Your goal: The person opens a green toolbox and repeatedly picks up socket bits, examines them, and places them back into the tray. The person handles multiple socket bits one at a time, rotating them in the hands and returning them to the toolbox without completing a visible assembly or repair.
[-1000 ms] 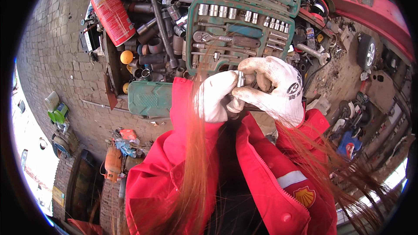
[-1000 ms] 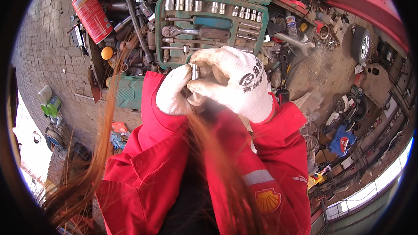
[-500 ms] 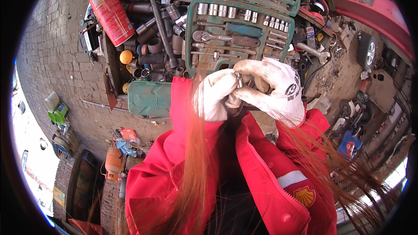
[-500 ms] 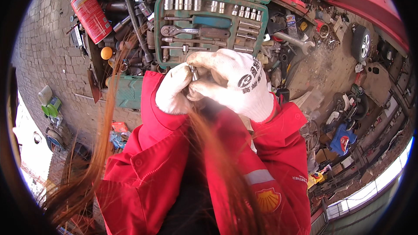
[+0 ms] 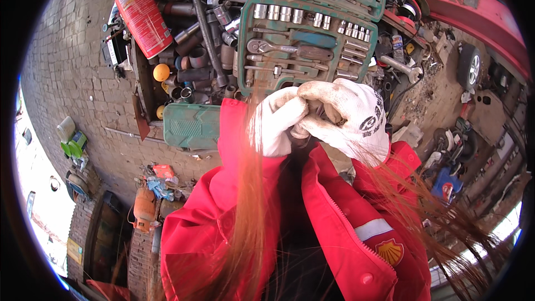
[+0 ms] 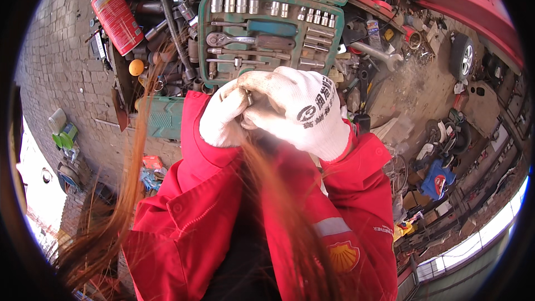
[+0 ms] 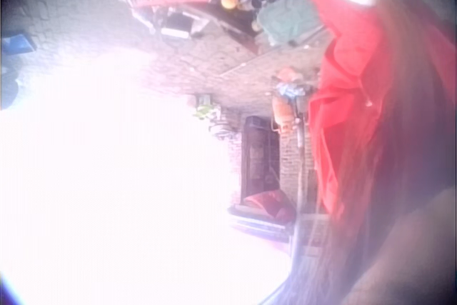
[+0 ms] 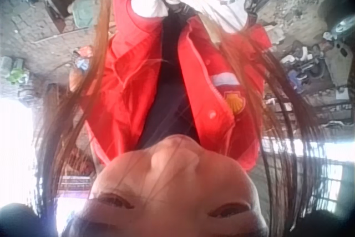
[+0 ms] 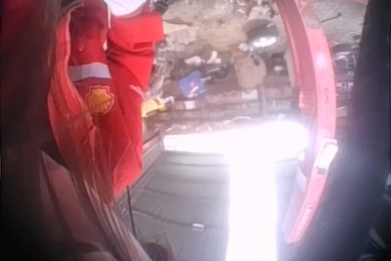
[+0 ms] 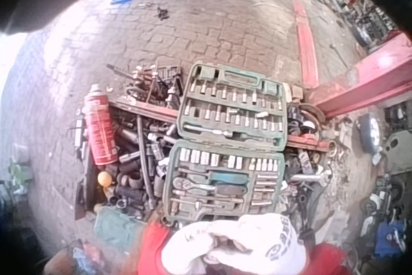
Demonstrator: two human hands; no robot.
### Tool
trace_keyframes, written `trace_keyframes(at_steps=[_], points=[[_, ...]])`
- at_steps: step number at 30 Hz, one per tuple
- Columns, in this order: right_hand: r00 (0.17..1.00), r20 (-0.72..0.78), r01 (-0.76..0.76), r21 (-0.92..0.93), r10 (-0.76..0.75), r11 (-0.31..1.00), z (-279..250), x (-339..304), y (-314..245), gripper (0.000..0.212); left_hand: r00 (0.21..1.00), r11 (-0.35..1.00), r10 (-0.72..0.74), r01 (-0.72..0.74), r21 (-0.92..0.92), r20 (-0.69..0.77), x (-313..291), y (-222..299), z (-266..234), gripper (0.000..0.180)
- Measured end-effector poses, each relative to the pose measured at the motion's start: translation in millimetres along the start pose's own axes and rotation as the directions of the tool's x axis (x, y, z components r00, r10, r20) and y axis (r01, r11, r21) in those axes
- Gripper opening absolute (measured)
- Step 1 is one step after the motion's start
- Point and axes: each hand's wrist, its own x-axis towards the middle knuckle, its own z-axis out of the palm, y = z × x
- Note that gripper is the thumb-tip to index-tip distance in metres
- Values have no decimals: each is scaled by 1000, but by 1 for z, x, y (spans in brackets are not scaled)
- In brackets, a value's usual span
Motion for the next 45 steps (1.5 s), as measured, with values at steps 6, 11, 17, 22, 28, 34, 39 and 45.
trace_keyframes(at_steps=[6,11,17,22,28,34,39,45], points=[[999,2,-35,95,35,995,-1,-1,0,38,992,998,21,-29,-58,-128,-7,3,20,39],[1000,-2,-24,18,24,1000,-5,-2,-4,36,984,998,52,-60,-38,-170,-4,-2,21,37],[999,7,-39,-144,41,989,-3,-3,-11,33,999,998,41,-42,-50,-9,2,-3,2,47],[1000,3,-29,-56,29,998,-3,0,-2,35,996,999,19,-16,39,-89,0,-7,-2,46],[973,-113,-209,-56,202,976,-7,4,12,36,883,744,348,-56,665,-316,5,-19,-1,31],[936,-264,-259,-76,231,963,-7,8,28,36,866,958,173,-38,283,-469,2,-18,-3,41],[948,-250,-220,-74,195,973,0,6,26,37,887,999,12,5,35,-461,1,-9,-1,41],[987,-113,-123,-66,115,990,10,3,20,37,982,803,156,-62,593,-108,8,-5,-12,40]])
